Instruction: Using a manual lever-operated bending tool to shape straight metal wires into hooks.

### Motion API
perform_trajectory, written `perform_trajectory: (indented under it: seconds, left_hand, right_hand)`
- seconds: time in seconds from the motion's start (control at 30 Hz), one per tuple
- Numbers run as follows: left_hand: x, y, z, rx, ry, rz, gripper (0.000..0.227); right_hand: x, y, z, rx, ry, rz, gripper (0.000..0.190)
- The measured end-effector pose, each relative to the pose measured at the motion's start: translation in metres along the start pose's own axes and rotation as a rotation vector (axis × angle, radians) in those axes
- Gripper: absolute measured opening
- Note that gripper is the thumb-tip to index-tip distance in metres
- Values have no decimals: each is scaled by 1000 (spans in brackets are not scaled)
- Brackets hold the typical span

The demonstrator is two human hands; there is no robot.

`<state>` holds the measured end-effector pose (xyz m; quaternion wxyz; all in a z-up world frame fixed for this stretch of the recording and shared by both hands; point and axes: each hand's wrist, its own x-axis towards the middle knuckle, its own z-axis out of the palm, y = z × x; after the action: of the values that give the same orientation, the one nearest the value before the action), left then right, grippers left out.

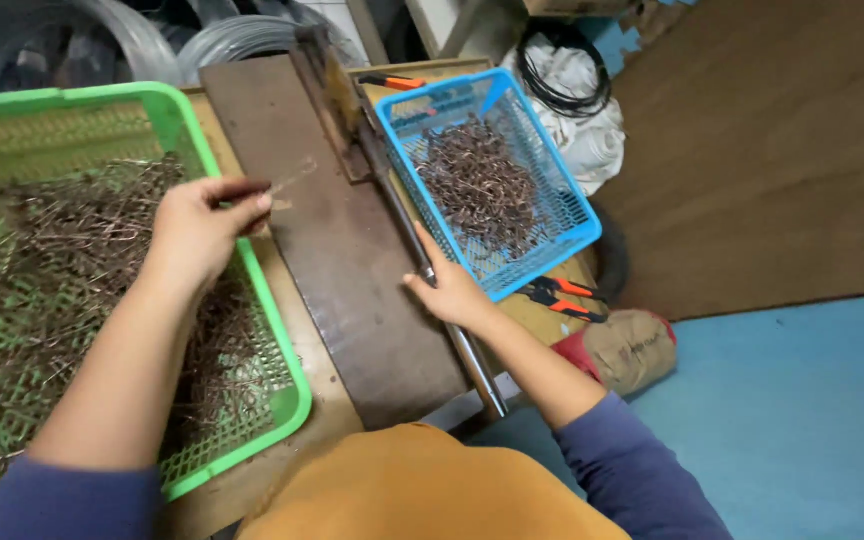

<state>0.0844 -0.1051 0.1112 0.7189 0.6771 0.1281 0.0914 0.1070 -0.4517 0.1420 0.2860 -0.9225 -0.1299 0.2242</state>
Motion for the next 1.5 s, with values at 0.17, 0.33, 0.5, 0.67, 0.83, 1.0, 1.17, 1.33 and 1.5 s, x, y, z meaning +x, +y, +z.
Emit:
perform_trajectory:
  seconds: [0.17,0.33,0.5,0.67,0.83,1.0,1.17,1.33,1.5]
  left_hand:
    - [110,-78,43,-142,58,-114,33]
    - [159,-133,62,-182,134,-189,34]
    - [174,-139,62,-214,164,-296,38]
    - [185,-131,64,-171,151,-353,36]
    - [179,-111,67,-198,126,-384,37]
    - [201,-127,78,-252,20,-370,45]
    - [202,-114,91,-222,-15,-359,42]
    - [198,-105,100,-216,-40,-354,39]
    - [197,-109,101,-264,-56,-326,42]
  right_hand:
    - [-10,-13,-1,-106,27,-7,92]
    - [-16,-30,-14,-149,12,23,91]
    - [-34,-79,-69,-255,-113,46,89]
    - [-36,-98,-103,-342,-149,54,86]
    - [-39,-107,-107,-355,-168,44,86]
    - [-43,-113,-106,-300,-196,63,86]
    - [-37,-95,-94,-209,-164,48,85]
    - [-34,-81,-78,-164,-165,79,86]
    - [-25,-64,-59,-102,-162,102,85]
